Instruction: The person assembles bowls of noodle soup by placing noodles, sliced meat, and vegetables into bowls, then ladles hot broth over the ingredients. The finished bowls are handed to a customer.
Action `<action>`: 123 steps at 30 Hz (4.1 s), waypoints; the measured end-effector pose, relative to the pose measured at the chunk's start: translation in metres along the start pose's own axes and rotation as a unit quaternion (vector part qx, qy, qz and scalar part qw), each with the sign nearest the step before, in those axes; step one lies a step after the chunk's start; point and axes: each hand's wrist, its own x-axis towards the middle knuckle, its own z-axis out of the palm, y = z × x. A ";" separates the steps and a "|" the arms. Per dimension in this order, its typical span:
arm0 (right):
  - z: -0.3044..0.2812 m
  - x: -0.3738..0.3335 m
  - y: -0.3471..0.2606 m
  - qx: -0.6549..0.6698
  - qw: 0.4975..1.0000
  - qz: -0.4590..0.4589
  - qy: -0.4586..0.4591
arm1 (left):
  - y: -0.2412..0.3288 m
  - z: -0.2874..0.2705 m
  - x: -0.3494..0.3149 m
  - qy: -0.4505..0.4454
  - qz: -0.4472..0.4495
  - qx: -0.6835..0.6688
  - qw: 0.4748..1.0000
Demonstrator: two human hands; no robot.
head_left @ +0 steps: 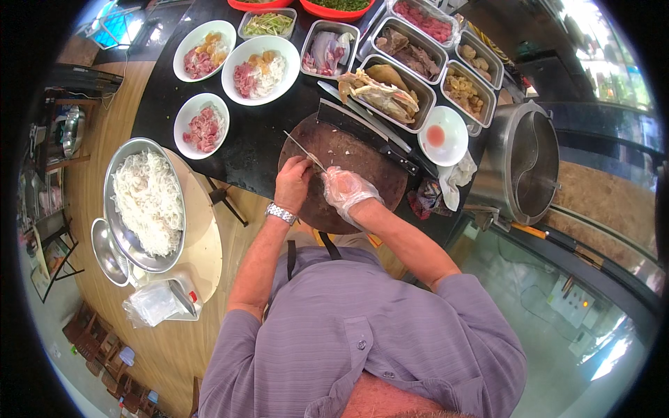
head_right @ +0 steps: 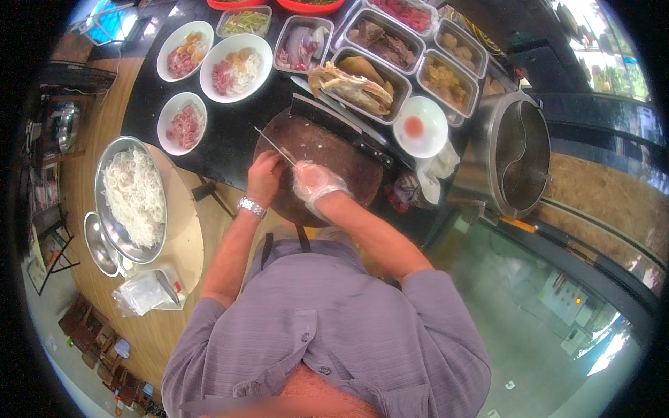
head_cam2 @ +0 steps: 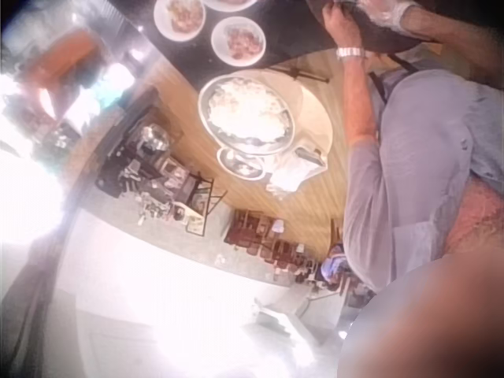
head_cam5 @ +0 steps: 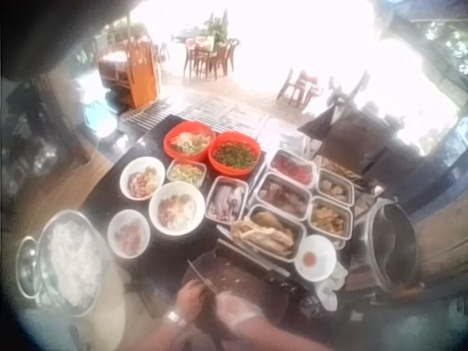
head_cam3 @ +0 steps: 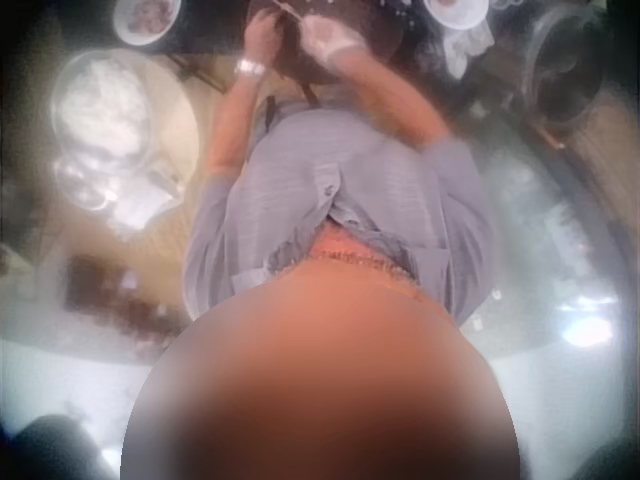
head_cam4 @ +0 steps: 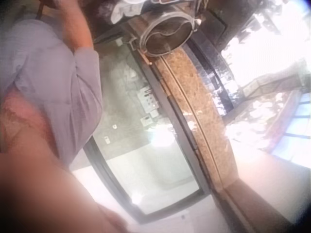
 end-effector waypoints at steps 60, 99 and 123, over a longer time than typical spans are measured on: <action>-0.006 -0.026 0.008 -0.028 0.999 0.016 -0.001 | -0.011 0.006 -0.001 0.056 -0.015 -0.013 0.998; -0.017 -0.038 0.065 -0.154 0.956 0.064 0.239 | 0.019 0.014 0.026 -0.076 -0.022 0.116 0.990; 0.005 0.054 -0.004 -0.100 0.989 0.021 0.103 | -0.020 -0.034 0.040 0.004 -0.086 -0.008 0.996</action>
